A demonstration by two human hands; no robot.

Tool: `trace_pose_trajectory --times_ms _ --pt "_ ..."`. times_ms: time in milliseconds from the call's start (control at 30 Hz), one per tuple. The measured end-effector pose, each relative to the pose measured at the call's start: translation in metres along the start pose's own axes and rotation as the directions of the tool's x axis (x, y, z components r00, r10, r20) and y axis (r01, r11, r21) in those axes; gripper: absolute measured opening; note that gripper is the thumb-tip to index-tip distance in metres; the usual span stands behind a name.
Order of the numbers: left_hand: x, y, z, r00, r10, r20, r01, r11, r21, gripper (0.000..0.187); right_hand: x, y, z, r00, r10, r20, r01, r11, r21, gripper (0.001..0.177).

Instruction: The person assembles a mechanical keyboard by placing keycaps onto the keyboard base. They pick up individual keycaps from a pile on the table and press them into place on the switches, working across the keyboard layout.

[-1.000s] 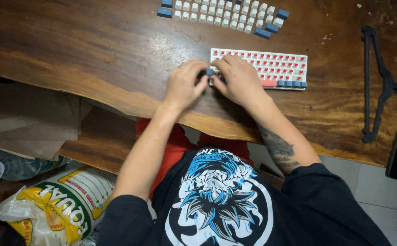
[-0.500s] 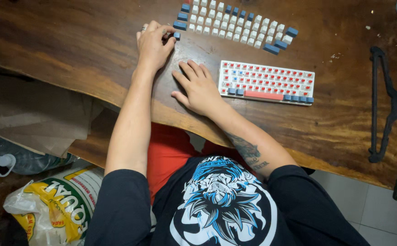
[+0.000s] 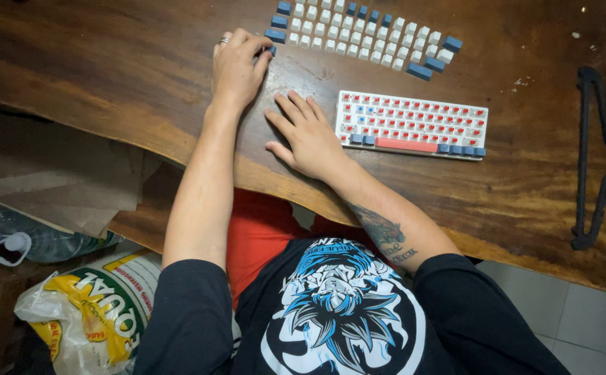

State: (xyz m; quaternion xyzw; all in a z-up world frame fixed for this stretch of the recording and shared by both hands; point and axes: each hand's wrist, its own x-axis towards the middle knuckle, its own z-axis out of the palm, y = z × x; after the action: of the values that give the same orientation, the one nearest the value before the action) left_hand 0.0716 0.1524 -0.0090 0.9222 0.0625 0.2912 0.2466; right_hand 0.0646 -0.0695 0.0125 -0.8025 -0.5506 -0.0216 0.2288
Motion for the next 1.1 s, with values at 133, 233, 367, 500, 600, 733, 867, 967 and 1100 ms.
trace_pose_trajectory --times_ms 133,233,367,500,600,733,867,967,1100 --pt "0.002 -0.001 0.001 1.0 -0.021 -0.016 0.021 1.0 0.016 0.013 0.0 0.001 -0.002 1.0 0.005 0.01 -0.005 1.0 0.01 0.059" --pt "0.0 0.0 0.001 0.999 -0.034 -0.021 0.034 0.999 0.027 0.012 0.0 0.001 -0.002 1.0 0.008 0.013 -0.008 1.0 0.021 0.058" --pt "0.001 0.0 0.001 0.999 -0.043 -0.017 0.044 0.999 0.03 0.014 0.0 0.001 -0.002 1.0 0.012 0.016 -0.012 0.999 0.029 0.058" --pt "0.002 0.0 0.002 0.999 -0.05 -0.013 0.051 0.998 0.024 0.014 0.0 0.002 -0.001 1.0 0.006 0.009 -0.006 1.0 0.023 0.058" --pt "0.002 -0.001 0.003 0.998 -0.056 -0.012 0.057 0.998 0.019 0.013 -0.001 0.003 0.0 1.0 0.006 0.007 -0.006 1.0 0.019 0.058" --pt "0.001 -0.004 0.004 0.999 -0.046 -0.021 0.047 0.999 0.022 0.013 -0.002 0.003 0.003 1.0 0.005 0.001 -0.005 1.0 0.01 0.058" --pt "0.002 -0.006 0.006 0.998 -0.053 -0.019 0.053 0.999 -0.001 0.014 -0.004 -0.002 0.001 1.0 0.005 -0.016 -0.005 1.0 -0.016 0.057" --pt "0.003 -0.004 0.005 0.998 -0.059 -0.027 0.059 0.998 -0.003 0.015 -0.006 -0.005 -0.005 0.999 -0.029 -0.022 0.028 0.999 -0.021 0.056" --pt "-0.003 0.002 -0.001 0.999 -0.02 -0.038 0.02 1.0 -0.008 0.026 -0.022 0.011 -0.03 0.998 -0.034 -0.059 0.042 0.991 0.128 0.049"
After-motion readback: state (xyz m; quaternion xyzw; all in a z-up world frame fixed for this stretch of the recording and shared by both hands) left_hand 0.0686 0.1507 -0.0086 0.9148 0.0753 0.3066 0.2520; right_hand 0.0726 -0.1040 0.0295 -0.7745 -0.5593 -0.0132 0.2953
